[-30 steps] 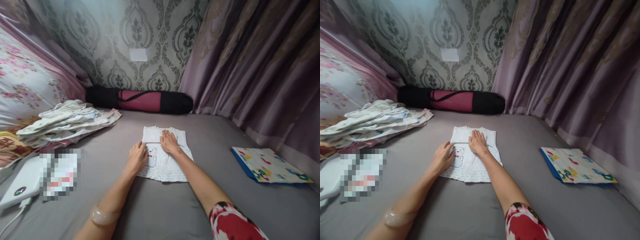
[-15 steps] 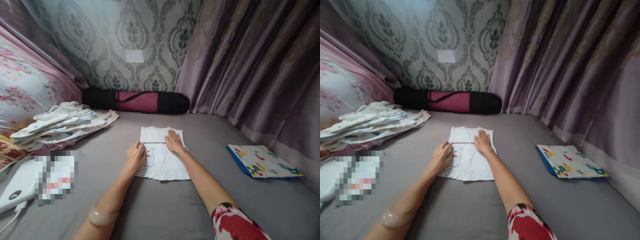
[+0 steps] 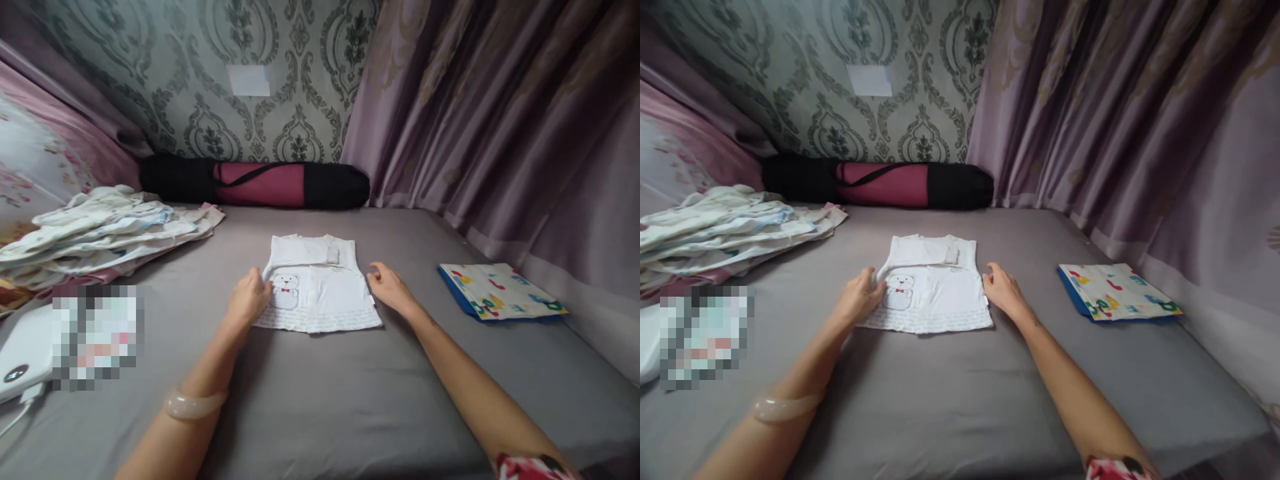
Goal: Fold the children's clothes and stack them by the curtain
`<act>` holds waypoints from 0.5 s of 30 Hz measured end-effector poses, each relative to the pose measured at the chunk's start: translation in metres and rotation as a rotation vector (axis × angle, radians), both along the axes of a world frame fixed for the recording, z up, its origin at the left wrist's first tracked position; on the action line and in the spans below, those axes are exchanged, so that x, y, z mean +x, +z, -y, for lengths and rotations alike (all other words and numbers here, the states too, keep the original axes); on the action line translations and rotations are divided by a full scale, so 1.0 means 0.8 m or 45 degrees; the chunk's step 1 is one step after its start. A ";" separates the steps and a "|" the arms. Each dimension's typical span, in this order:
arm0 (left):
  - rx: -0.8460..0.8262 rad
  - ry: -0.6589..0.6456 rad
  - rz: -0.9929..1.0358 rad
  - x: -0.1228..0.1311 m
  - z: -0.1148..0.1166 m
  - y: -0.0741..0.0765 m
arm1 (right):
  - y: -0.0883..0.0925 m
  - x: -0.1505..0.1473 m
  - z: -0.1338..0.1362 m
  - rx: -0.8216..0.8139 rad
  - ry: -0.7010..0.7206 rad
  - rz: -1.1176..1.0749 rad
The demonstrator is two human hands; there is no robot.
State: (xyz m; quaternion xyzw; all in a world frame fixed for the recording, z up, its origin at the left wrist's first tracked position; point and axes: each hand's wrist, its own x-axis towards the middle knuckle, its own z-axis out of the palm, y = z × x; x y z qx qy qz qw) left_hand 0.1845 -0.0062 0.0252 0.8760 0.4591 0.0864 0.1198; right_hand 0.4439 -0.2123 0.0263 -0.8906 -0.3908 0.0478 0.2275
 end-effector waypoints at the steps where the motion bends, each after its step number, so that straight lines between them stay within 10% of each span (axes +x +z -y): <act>1: -0.031 0.005 -0.015 -0.001 -0.002 0.000 | -0.001 0.001 0.012 -0.026 -0.026 -0.042; 9: -0.140 -0.083 -0.003 -0.016 -0.015 -0.007 | -0.004 -0.031 0.053 -0.037 0.093 -0.289; 15: -0.641 -0.027 0.244 -0.043 0.001 0.007 | 0.000 -0.048 0.061 -0.053 0.187 -0.314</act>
